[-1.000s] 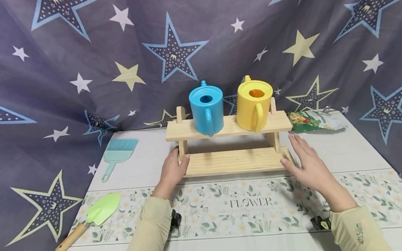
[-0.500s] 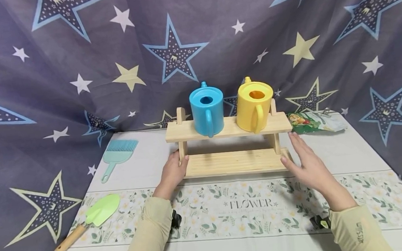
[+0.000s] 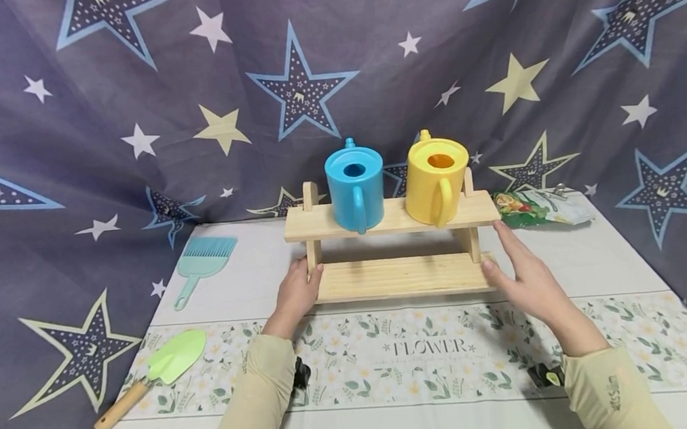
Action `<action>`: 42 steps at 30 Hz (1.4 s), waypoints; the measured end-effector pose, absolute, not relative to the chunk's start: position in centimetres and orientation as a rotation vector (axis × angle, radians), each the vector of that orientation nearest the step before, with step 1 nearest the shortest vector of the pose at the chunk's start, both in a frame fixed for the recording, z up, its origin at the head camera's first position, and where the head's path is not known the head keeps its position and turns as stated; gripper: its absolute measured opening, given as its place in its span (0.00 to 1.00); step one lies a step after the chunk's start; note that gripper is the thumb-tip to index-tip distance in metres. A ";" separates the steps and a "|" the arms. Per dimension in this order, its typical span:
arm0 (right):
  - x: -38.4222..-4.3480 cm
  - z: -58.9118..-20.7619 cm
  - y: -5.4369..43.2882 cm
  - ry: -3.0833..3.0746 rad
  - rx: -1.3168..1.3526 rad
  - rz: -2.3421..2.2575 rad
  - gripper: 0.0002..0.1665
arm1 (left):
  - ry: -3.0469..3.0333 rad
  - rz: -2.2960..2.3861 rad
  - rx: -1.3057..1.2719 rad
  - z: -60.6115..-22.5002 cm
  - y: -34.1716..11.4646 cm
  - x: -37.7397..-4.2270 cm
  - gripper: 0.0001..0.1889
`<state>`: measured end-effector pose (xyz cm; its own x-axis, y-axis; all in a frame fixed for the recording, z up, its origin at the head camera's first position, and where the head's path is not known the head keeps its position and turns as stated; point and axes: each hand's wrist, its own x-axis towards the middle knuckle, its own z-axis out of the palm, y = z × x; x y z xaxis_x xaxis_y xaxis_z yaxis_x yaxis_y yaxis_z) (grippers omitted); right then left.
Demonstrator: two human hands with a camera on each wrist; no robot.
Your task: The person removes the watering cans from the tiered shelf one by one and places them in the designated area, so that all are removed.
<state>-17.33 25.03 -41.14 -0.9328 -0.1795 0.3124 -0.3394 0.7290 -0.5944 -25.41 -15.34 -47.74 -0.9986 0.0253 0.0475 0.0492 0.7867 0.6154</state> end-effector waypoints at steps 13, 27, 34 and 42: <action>-17.7 -40.4 24.5 -2.567 0.396 1.134 0.39 | -2.948 -1.008 -0.052 -47.9 -15.3 -25.4 0.27; -18.3 -39.4 23.7 -2.472 0.349 1.279 0.34 | -2.959 -1.031 -0.032 -47.7 -15.2 -25.4 0.27; -18.6 -38.7 23.2 -2.451 0.352 1.309 0.32 | -2.957 -1.048 -0.033 -47.7 -15.3 -25.4 0.27; -18.9 -38.2 22.7 -2.406 0.400 1.361 0.30 | -2.948 -1.058 -0.045 -47.8 -15.3 -25.4 0.27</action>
<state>-18.93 22.71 -38.21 -0.9001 -0.0725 0.4297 -0.4056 0.4996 -0.7654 -25.42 -15.34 -47.83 -0.9996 0.0237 0.0182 0.0299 0.7715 0.6356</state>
